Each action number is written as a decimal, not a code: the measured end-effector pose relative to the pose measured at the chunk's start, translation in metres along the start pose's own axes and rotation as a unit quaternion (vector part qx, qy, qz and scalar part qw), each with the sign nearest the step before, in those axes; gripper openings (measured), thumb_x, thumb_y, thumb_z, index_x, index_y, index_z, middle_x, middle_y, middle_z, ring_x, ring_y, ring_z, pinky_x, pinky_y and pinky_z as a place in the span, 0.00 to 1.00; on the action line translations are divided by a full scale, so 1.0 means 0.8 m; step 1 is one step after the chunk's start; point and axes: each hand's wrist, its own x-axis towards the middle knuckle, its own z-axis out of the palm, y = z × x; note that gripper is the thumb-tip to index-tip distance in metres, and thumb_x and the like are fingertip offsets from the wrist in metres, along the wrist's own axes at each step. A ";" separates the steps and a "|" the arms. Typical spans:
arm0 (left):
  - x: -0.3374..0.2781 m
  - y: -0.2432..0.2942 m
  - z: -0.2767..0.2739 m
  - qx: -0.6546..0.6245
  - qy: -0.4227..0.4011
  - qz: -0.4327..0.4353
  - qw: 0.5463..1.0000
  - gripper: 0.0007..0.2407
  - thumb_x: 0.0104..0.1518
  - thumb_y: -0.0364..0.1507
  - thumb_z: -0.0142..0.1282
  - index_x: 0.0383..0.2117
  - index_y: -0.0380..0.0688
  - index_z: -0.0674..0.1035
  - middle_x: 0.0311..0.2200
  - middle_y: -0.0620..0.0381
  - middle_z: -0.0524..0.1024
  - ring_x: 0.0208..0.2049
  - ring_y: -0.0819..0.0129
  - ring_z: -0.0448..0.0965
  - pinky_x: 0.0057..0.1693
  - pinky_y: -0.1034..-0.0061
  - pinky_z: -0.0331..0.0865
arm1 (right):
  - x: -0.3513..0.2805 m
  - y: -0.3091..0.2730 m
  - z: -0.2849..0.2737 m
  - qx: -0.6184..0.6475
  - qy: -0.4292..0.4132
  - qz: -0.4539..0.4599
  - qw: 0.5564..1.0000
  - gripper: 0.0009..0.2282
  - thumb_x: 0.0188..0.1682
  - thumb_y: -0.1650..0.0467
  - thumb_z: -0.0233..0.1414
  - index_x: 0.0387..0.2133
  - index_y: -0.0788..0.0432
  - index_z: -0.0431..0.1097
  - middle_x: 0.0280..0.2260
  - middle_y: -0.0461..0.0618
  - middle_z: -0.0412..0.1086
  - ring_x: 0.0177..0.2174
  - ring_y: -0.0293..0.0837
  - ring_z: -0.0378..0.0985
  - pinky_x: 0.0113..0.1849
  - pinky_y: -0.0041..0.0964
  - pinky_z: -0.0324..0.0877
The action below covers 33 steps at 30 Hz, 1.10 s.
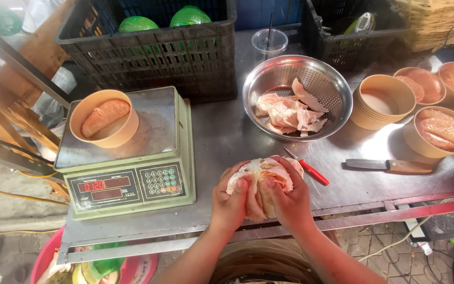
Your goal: Peeling and preparing a pomelo fruit at a stall.
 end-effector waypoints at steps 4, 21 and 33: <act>0.000 -0.018 0.000 -0.019 -0.003 -0.011 1.000 0.20 0.65 0.40 0.52 0.51 0.34 0.79 0.49 0.49 0.78 0.51 0.65 0.77 0.59 0.73 0.69 | 0.002 0.003 -0.002 0.001 0.000 0.028 1.000 0.20 0.51 0.70 0.54 0.56 0.65 0.66 0.49 0.51 0.74 0.48 0.38 0.75 0.50 0.33 0.70; 0.014 -0.051 0.015 -0.144 0.050 -0.215 0.965 0.17 0.60 0.34 0.56 0.53 0.41 0.77 0.45 0.57 0.80 0.44 0.75 0.78 0.51 0.79 0.73 | 0.011 0.063 0.010 -0.089 0.065 -0.052 0.993 0.17 0.50 0.70 0.54 0.52 0.65 0.67 0.48 0.50 0.72 0.47 0.38 0.74 0.49 0.32 0.69; 0.017 -0.080 -0.005 -0.190 0.132 -0.173 0.957 0.15 0.64 0.34 0.53 0.45 0.33 0.80 0.37 0.54 0.82 0.37 0.74 0.81 0.44 0.79 0.76 | 0.021 0.041 0.024 -0.052 -0.001 0.032 0.998 0.20 0.47 0.70 0.58 0.52 0.65 0.69 0.44 0.51 0.75 0.44 0.38 0.76 0.47 0.33 0.71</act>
